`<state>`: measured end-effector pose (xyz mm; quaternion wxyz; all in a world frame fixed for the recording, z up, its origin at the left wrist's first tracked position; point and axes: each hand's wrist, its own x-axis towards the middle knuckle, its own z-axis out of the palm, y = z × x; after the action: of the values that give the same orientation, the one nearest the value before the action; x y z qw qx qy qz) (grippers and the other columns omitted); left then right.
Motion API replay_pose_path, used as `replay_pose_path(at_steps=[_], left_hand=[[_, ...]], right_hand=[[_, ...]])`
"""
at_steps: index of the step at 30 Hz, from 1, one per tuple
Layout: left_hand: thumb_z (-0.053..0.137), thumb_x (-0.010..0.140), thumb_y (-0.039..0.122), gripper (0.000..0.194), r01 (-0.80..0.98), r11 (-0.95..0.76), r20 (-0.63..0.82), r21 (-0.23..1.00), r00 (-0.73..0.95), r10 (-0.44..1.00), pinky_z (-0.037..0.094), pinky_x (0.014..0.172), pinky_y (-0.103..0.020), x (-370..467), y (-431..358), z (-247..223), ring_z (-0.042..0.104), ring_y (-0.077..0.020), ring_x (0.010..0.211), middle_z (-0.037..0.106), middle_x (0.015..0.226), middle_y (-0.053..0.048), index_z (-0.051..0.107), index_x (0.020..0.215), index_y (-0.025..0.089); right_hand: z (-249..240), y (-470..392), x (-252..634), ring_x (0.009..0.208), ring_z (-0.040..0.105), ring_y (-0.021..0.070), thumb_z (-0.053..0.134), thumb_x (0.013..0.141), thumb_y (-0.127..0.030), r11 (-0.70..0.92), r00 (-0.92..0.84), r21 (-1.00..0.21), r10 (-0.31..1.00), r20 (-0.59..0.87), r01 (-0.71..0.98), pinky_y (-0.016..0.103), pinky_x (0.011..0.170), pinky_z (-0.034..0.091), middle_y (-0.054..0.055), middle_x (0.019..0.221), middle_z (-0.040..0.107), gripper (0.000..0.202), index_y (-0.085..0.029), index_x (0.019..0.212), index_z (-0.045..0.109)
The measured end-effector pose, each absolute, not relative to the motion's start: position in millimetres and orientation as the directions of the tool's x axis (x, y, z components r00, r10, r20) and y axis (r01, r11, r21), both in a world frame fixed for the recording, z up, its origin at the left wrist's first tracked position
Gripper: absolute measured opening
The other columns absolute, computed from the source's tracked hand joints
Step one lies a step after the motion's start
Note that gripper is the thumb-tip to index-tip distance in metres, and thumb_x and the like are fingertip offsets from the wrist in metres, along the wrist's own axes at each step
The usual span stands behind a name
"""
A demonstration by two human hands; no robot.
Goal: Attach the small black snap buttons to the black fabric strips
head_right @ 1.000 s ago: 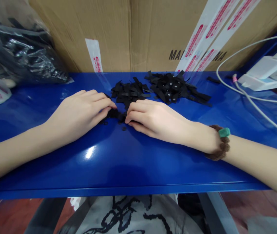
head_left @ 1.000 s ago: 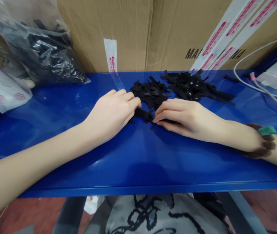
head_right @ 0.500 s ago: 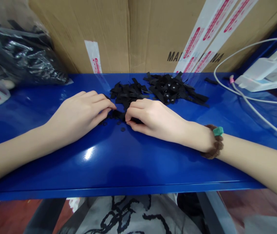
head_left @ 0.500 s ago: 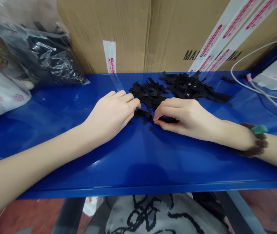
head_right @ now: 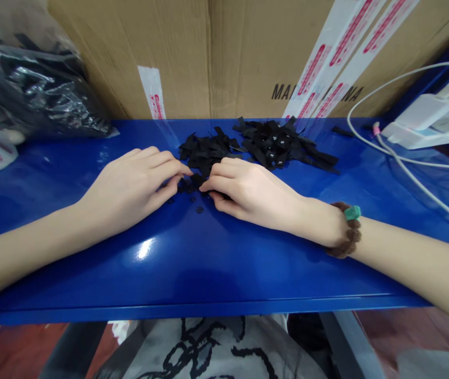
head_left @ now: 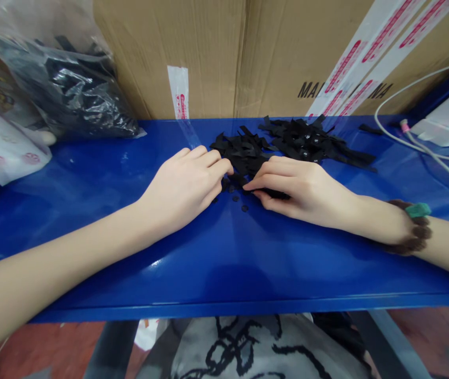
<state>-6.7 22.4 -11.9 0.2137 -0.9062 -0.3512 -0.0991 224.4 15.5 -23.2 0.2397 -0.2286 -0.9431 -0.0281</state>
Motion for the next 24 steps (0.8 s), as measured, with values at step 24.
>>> replay_pose_path(at_steps=[24], left_hand=[[0.063,0.085,0.013,0.004,0.497,-0.798,0.498,0.343,0.624,0.602,0.039,0.059,-0.015,3,15,-11,0.051,-0.0043,0.061,0.060,0.071,0.005,0.064,0.081,0.015]], right_hand=[[-14,2,221,0.080,0.060,0.0170,0.051,0.094,-0.020,0.859,-0.806,0.348,0.118,0.580,0.376,0.032,0.064,0.047,0.007,0.086,0.067,0.010,-0.013,0.096,0.057]])
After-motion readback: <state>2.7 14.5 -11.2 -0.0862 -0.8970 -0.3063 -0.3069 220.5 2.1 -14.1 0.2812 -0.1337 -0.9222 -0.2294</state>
